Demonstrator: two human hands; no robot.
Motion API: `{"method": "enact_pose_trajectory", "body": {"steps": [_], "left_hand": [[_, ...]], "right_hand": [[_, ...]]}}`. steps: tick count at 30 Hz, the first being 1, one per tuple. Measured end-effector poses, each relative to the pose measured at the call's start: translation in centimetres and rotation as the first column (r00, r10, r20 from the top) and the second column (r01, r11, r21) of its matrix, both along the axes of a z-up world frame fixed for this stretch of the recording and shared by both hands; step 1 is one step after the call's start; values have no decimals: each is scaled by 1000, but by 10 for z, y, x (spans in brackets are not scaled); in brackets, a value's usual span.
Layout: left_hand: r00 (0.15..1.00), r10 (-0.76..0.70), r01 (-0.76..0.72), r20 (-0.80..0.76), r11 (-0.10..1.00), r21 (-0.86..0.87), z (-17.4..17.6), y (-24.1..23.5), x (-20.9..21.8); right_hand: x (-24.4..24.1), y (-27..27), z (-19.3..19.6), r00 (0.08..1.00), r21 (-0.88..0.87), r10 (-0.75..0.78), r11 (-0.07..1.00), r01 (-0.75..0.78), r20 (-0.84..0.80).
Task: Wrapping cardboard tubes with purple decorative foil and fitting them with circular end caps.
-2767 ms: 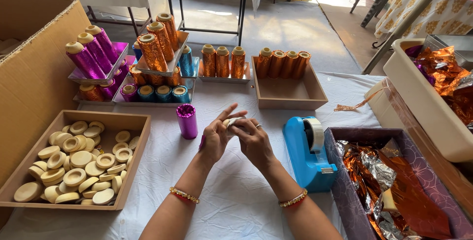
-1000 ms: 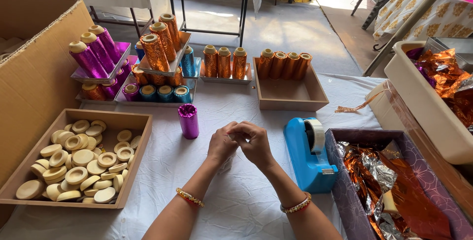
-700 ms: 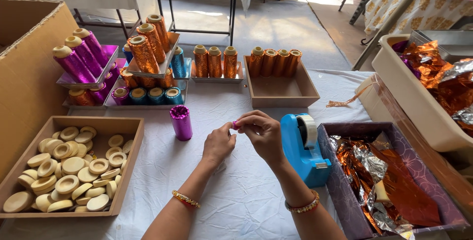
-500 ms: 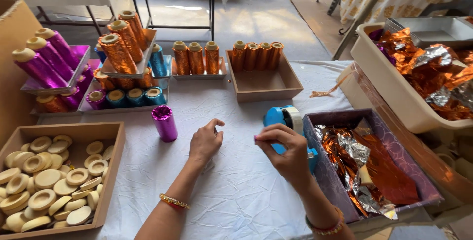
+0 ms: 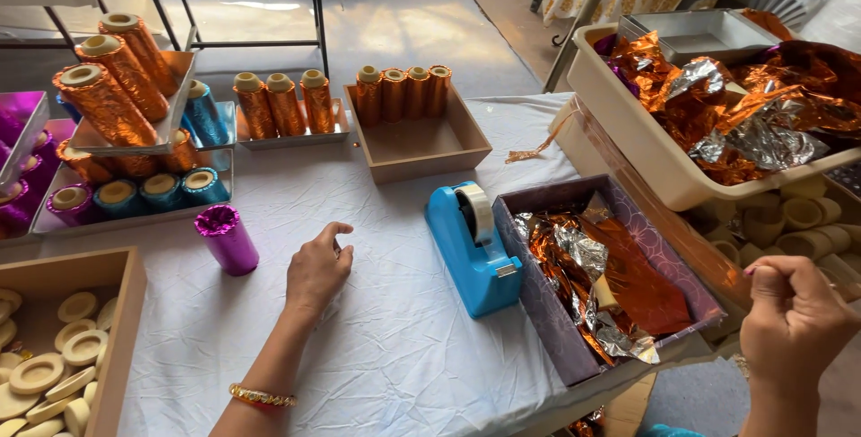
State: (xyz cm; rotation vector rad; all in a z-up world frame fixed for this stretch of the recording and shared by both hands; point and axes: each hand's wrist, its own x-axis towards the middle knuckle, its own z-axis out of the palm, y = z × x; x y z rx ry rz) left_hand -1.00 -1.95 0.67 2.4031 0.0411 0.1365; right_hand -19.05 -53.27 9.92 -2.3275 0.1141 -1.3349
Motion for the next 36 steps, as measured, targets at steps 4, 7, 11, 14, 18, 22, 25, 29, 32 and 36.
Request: {"method": "enact_pose_trajectory", "body": {"steps": [4, 7, 11, 14, 18, 22, 25, 29, 32, 36], "left_hand": [[998, -15, 17, -57, 999, 40, 2, -3, -2], [998, -19, 24, -63, 997, 72, 2, -5, -2], [998, -5, 11, -69, 996, 86, 6, -6, -5], [998, 1, 5, -65, 995, 96, 6, -5, -5], [999, 4, 1, -50, 995, 103, 4, -3, -3], [999, -1, 6, -43, 994, 106, 3, -3, -3], [999, -5, 10, -43, 995, 104, 4, -3, -3], [998, -8, 14, -55, 995, 101, 4, -4, -5], [998, -1, 5, -61, 998, 70, 0, -5, 1], [1000, 22, -21, 7, 992, -123, -10, 5, 9]], "right_hand": [[9, -64, -17, 981, -76, -194, 978, 194, 9], [17, -67, -2, 961, -166, -275, 947, 276, 27], [43, -75, 10, 978, -210, -204, 955, 208, 38], [65, -83, 12, 977, -412, -210, 892, 185, -18], [86, -117, -10, 918, -148, -282, 957, 249, -278], [90, -113, -5, 927, -454, -362, 845, 283, -96], [88, -107, 0, 942, -267, -304, 928, 259, -143], [83, -106, 4, 977, -153, -155, 979, 132, -148], [63, -70, 25, 994, -136, -95, 985, 101, 49], [18, 18, 29, 866, 12, 302, 942, -334, 398]]}}
